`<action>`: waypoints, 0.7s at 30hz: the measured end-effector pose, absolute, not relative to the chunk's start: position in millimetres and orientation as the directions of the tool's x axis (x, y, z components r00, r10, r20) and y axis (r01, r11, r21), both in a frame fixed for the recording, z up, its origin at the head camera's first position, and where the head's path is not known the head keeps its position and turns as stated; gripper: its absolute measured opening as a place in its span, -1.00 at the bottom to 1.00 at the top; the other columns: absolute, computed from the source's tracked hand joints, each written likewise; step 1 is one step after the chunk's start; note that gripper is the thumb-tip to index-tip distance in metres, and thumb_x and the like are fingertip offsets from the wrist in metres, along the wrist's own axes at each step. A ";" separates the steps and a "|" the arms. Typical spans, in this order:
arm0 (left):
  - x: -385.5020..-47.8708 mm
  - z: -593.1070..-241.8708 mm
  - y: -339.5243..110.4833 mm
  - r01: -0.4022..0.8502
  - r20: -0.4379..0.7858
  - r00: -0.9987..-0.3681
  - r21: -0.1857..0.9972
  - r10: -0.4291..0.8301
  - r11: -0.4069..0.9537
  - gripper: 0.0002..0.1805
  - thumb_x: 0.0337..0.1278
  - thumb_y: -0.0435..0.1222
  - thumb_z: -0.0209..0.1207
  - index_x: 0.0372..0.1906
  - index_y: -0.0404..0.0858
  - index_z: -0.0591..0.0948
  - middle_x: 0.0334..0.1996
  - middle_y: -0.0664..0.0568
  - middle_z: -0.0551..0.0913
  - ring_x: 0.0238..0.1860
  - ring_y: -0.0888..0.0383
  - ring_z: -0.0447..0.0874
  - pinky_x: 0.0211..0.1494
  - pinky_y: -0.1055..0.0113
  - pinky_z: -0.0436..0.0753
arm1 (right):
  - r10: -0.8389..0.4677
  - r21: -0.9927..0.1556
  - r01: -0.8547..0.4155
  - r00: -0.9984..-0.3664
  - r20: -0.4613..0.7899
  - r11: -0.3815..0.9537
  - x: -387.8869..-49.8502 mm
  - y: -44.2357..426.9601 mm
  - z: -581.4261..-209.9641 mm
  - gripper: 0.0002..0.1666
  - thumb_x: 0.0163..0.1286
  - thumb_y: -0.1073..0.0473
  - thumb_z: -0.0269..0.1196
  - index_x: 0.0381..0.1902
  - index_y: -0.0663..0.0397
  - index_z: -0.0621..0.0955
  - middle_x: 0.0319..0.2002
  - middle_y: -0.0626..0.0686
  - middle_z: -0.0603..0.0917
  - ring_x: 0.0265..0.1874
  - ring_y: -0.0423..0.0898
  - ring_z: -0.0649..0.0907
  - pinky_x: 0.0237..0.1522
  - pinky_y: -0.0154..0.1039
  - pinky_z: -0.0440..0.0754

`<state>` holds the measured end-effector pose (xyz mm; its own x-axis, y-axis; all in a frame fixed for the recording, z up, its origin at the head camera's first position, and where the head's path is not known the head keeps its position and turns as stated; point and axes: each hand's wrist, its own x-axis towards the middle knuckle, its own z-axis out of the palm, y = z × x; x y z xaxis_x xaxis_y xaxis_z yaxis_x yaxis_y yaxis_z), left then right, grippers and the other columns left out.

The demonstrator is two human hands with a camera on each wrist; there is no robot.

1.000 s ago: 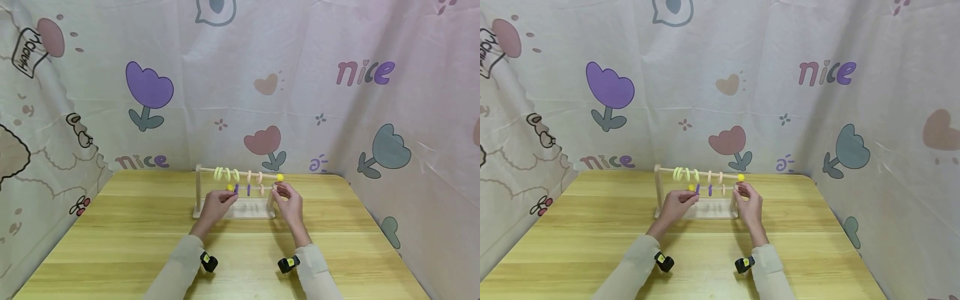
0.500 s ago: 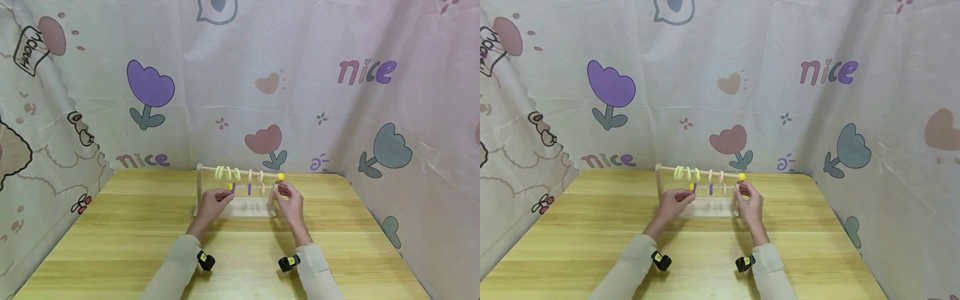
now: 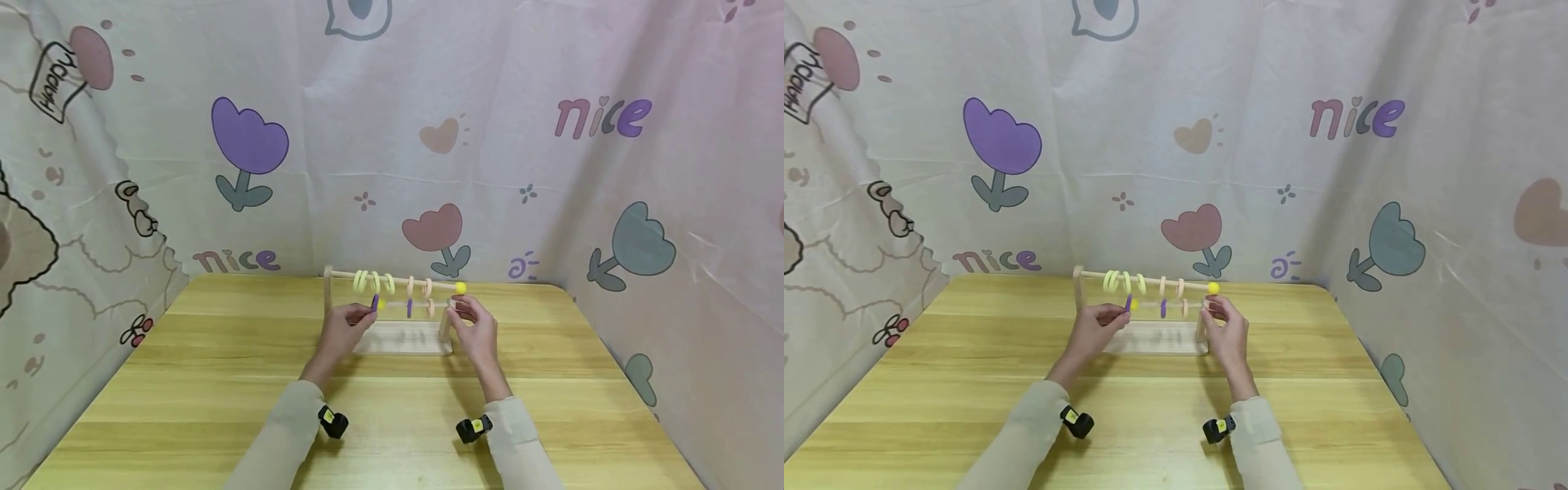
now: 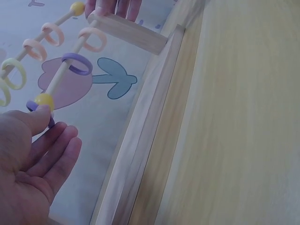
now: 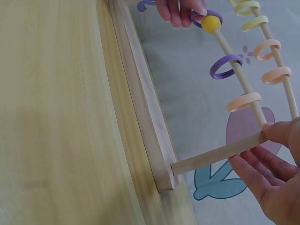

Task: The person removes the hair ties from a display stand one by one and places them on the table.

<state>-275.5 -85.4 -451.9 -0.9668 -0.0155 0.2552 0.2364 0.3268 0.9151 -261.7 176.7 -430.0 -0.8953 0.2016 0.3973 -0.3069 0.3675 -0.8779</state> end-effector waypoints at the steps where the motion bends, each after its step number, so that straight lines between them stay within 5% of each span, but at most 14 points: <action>1: -275.6 -452.0 -85.9 0.237 0.257 -0.966 0.914 -0.016 0.330 -0.86 0.26 -0.34 0.38 -0.18 -0.35 0.79 -0.19 -0.18 0.84 -0.19 0.03 0.82 -0.05 0.22 0.77 | 0.201 -0.878 -0.303 -0.897 0.394 0.369 -261.0 176.1 -428.9 -0.65 0.34 0.47 0.34 0.09 0.37 0.65 -0.02 0.44 0.75 -0.05 0.31 0.76 0.04 0.04 0.73; 13: -272.9 -453.4 -92.3 0.227 0.252 -0.967 0.909 -0.029 0.351 -0.86 0.25 -0.31 0.39 -0.18 -0.30 0.79 -0.19 -0.14 0.84 -0.18 0.04 0.81 -0.01 0.18 0.77 | 0.197 -0.875 -0.323 -0.891 0.409 0.361 -271.1 182.1 -442.1 -0.67 0.36 0.39 0.37 0.08 0.25 0.68 -0.01 0.37 0.77 -0.05 0.25 0.77 0.05 -0.09 0.74; 21: -266.6 -451.9 -98.6 0.223 0.246 -0.969 0.904 -0.016 0.365 -0.86 0.27 -0.27 0.38 -0.17 -0.25 0.80 -0.19 -0.10 0.84 -0.17 0.07 0.79 -0.03 0.21 0.77 | 0.214 -0.883 -0.285 -0.900 0.380 0.372 -269.4 179.7 -439.8 -0.65 0.37 0.45 0.33 0.11 0.36 0.65 0.01 0.45 0.74 -0.02 0.33 0.75 -0.15 -0.42 0.72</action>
<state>-266.6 -98.6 -451.9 -0.9691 -0.0163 0.2460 0.2233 0.3649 0.9039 -269.4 179.7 -439.8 -0.8998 0.2137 0.3803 -0.2852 0.3716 -0.8835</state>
